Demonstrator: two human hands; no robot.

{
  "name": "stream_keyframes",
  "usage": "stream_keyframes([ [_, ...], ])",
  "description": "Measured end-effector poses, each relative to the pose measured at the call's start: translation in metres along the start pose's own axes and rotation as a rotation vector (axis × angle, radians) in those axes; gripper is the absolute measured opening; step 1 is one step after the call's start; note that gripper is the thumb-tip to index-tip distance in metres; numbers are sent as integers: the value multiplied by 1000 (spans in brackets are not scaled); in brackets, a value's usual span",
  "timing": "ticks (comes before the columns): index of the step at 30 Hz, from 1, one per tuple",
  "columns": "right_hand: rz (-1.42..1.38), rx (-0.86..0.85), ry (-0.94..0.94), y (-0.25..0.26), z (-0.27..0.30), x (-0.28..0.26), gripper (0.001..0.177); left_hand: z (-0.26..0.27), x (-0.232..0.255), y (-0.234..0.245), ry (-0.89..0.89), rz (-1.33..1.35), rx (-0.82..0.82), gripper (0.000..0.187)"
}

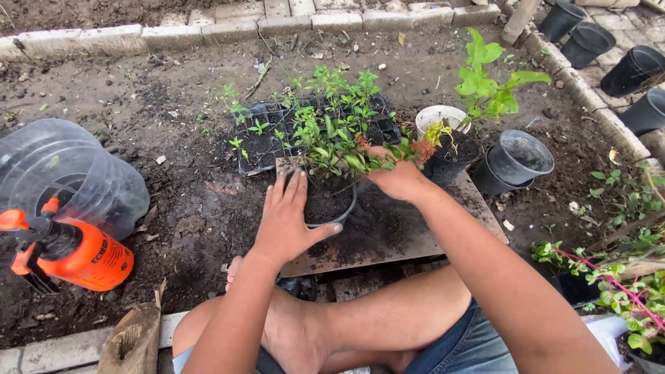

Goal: The person prepares soil on a wooden board and fills a black plastic pot with it. They then take a seedling from a tray, place it into the pot, and add more soil around the roots to secure it. The person repeats this process with another seedling, ensuring the plants are firmly planted in the pots.

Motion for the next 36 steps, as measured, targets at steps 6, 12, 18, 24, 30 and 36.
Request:
stream_keyframes([
  [6, 299, -306, -209, -17, 6, -50, 39, -1, 6, 6, -22, -143, -58, 110],
  [12, 526, -508, 304, -41, 18, -75, 38, 3, 11, 13, -8, -207, -96, 104],
  [18, 532, -417, 368, -39, 17, -54, 37, 0, 9, 9, -17, -262, -90, 105],
  [24, 423, -127, 453, -33, 34, -23, 29, 17, -1, 5, -86, 213, 165, 96],
  [30, 328, 68, 92, -12, 83, 54, 37, 8, -34, -41, 79, 827, 171, 82],
  [36, 347, -116, -128, -19, 89, 51, 52, 18, -34, -37, 222, 856, 306, 83],
])
Point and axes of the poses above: each hand's wrist, its own z-axis away from the middle knuckle, its own y-axis out of the back of the hand, x = y × z, the point moved 4 cm from there along -z, towards the middle knuckle, and after that the axes turned 12 degrees about y, right-handed, at the moved point
